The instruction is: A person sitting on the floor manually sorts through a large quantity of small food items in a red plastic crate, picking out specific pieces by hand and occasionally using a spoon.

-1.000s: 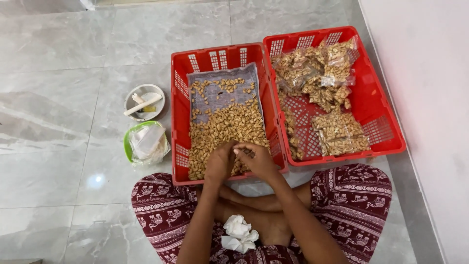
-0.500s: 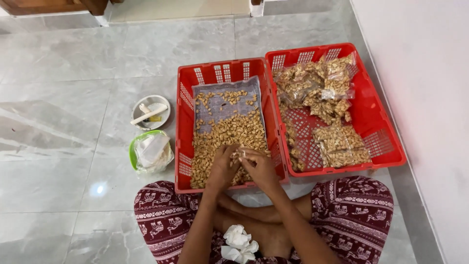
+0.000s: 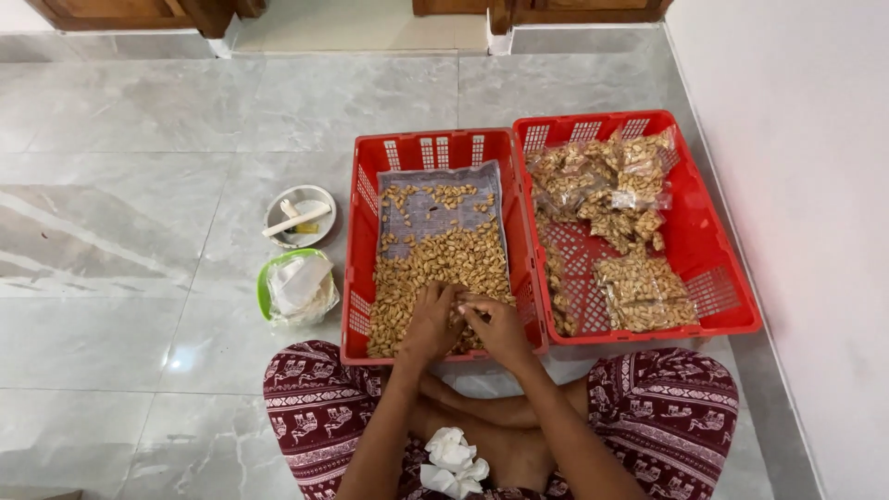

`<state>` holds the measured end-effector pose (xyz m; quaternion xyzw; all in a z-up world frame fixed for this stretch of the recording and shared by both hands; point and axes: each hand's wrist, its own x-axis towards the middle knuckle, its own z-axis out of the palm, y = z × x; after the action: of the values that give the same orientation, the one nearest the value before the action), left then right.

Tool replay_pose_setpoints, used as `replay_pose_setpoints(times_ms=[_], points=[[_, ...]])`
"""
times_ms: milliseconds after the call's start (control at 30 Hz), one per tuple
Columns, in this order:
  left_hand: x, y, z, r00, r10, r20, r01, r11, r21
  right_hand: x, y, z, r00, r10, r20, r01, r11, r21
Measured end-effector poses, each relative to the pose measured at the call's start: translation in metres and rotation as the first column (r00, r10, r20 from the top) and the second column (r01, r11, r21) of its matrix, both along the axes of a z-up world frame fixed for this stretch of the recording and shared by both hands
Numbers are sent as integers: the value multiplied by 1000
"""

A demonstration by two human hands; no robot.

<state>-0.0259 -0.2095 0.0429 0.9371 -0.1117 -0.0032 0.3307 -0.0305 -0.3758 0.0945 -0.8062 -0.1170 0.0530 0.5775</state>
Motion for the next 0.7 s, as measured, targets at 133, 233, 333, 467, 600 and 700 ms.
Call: replay_pose_setpoints(times_ms=[133,233,333,467,600,700], points=[[-2,2,7,1000,-7,23,9,997,-74,1,1,-4,1000,25,-10,-25,1000,-16],[-6,4,9,1000,-4,28,7,992,-124,-1,-3,-6,998,31,-55,-32,999,-19],[-4,5,5,1000,-2,21,5,989,-148,-1,-4,-7,995,31,-90,-32,999,-12],[-2,8,-5,1000,14,11,-11,971,-240,2,2,-6,992,60,-112,-68,995,-67],[-8,9,6,1000,28,7,-25,961,-274,-7,6,8,995,42,-88,-55,988,-143],[-7,9,5,1000,28,-1,-28,964,-265,-6,5,-4,1000,24,-1,-24,978,-206]])
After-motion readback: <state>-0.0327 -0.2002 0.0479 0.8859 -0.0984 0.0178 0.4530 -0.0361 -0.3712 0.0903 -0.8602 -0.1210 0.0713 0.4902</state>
